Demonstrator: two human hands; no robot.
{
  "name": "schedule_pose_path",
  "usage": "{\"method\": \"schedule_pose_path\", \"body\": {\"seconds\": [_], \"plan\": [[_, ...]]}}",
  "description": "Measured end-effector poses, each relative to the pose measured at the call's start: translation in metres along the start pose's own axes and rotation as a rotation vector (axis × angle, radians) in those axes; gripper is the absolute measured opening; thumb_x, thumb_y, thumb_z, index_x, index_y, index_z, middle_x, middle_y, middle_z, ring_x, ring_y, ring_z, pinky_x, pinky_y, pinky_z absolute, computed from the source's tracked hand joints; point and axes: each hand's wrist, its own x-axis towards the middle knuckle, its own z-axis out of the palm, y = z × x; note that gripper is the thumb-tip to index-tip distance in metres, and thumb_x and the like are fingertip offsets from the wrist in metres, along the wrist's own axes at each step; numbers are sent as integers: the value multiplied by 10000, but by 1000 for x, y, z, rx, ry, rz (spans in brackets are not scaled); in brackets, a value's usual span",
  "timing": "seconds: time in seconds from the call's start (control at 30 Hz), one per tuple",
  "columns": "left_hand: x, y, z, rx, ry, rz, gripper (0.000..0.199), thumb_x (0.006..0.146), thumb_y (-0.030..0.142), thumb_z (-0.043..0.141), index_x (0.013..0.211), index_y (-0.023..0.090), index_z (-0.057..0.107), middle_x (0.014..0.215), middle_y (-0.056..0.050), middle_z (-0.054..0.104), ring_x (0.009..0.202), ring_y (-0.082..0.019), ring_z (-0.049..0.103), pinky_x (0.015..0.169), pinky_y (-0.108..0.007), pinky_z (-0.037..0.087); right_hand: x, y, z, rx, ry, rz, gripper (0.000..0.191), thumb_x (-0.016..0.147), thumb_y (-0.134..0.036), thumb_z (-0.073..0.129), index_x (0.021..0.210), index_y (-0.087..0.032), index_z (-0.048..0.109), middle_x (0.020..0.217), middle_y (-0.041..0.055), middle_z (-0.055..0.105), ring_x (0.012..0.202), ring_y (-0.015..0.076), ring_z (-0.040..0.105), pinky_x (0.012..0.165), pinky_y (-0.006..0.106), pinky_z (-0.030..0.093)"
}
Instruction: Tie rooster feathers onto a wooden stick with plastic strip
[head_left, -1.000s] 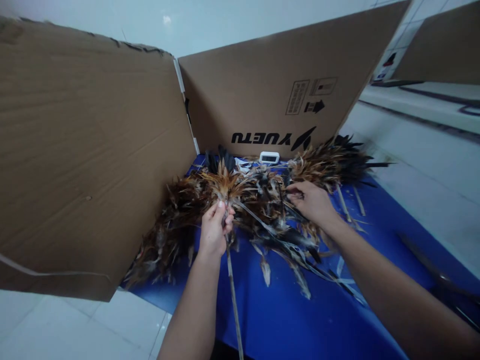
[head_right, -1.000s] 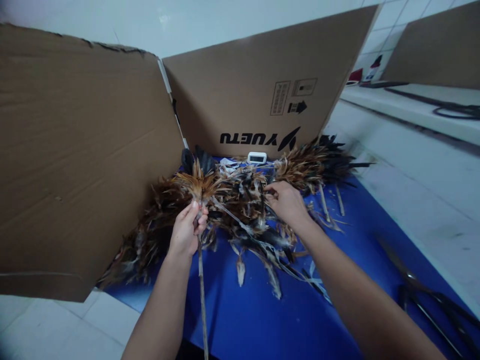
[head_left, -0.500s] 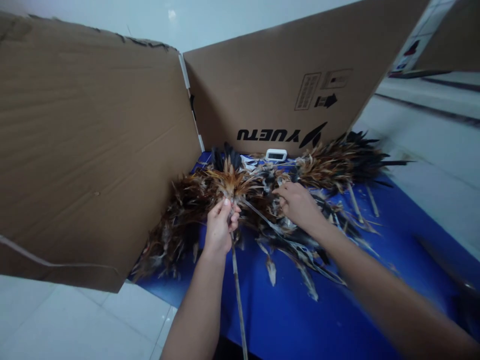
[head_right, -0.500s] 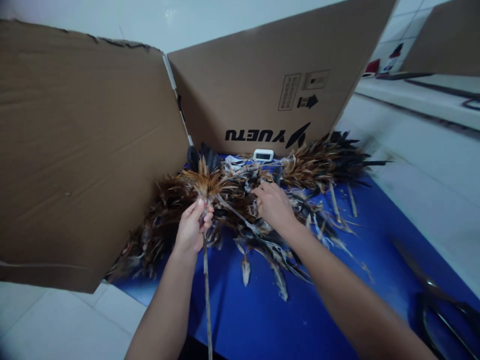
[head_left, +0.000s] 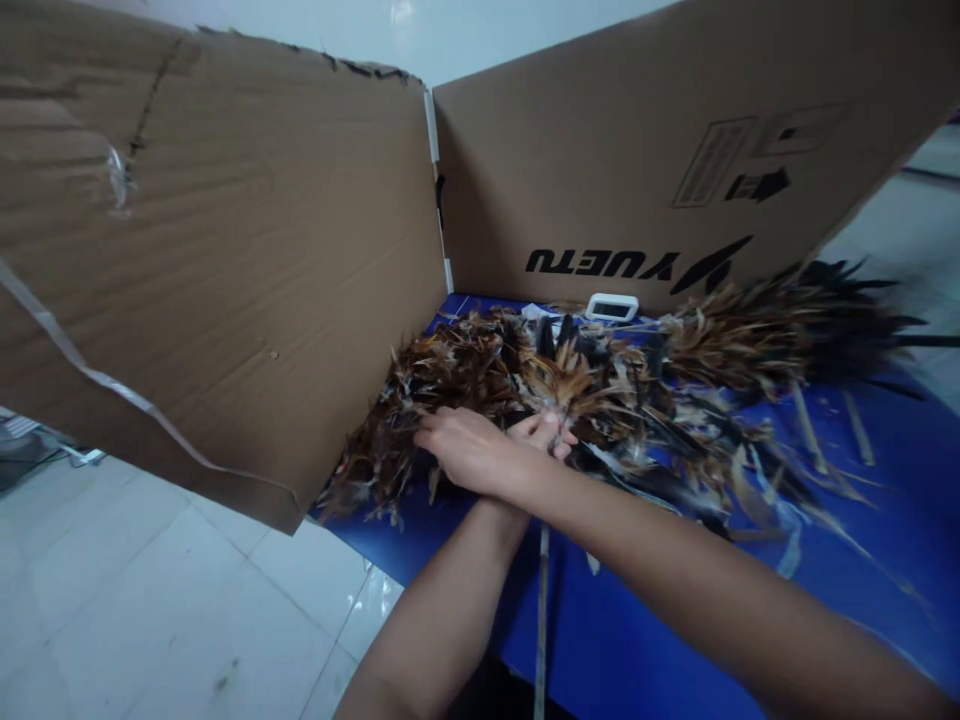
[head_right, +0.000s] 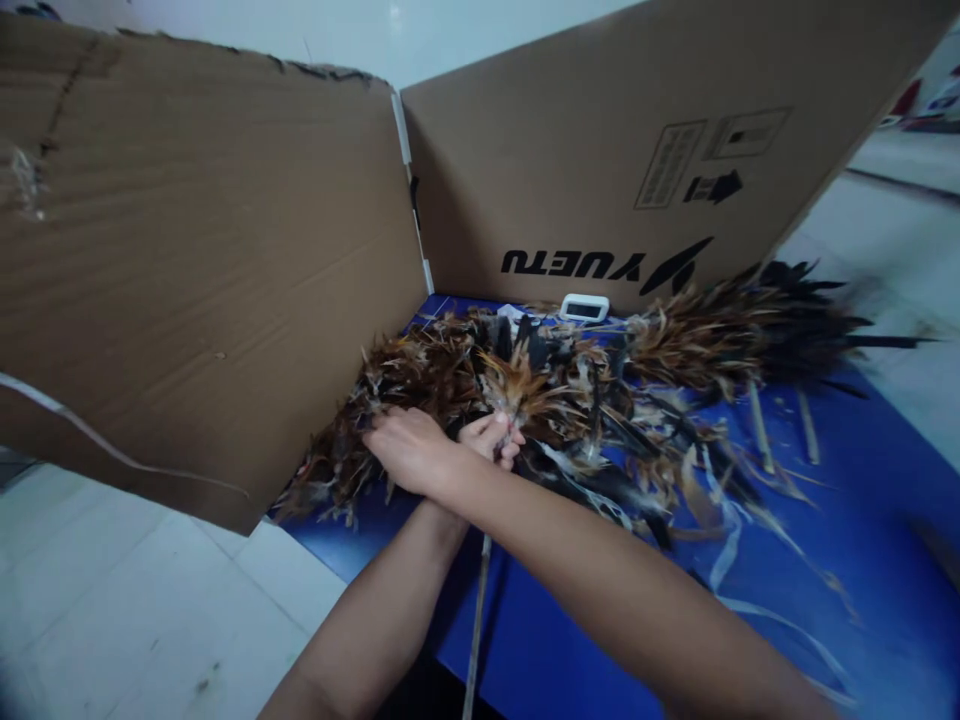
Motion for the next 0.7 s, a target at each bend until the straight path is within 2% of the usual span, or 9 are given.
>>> {"method": "schedule_pose_path", "body": {"seconds": [0.07,0.13,0.23,0.37,0.5,0.6,0.7], "plan": [[1,-2,-1,14,-68,-33,350,760,406,582,537,142,531,445,13,433,355,-30,316,364,-185,199,23,-6,16,-15,-65,-91,271,800,-97,497,1003,-225,623,1023,76,640,925,216,566,747,326,450],[3,-2,-3,13,-101,-59,353,780,406,558,552,139,524,444,16,423,353,-30,307,360,-186,190,41,-11,30,-73,-162,-162,314,840,-110,443,1085,-240,590,1142,75,598,989,226,554,741,341,465],[8,-3,-8,-9,-147,-93,353,761,434,573,596,128,520,474,22,425,361,-25,298,358,-180,171,58,-17,48,-133,-291,-176,384,854,-104,417,1169,-284,544,1267,69,524,1093,249,516,737,362,482],[16,-5,-15,-40,-197,-116,379,742,475,579,626,118,523,472,37,385,363,-22,265,363,-188,126,66,-18,61,-127,-308,-149,311,847,-94,420,1050,-208,626,1127,111,612,1045,264,560,724,362,487],[18,-12,-17,-78,-202,-86,372,758,469,561,584,143,517,466,23,383,372,-37,270,382,-213,132,66,-8,54,-77,-245,-105,263,822,-61,427,927,-132,658,979,135,667,899,236,629,700,318,482],[13,-14,-16,-89,-222,-58,349,749,452,582,581,148,556,475,9,404,389,-48,301,400,-226,175,63,7,36,-4,-159,-51,228,795,-73,476,928,-135,651,958,120,675,878,213,635,679,262,468],[5,-12,-11,-163,-183,-66,289,724,397,626,595,146,567,555,-16,477,455,-62,382,445,-220,269,57,27,15,65,-56,25,181,811,-125,491,909,-138,643,910,91,685,878,189,630,688,229,455]]}}
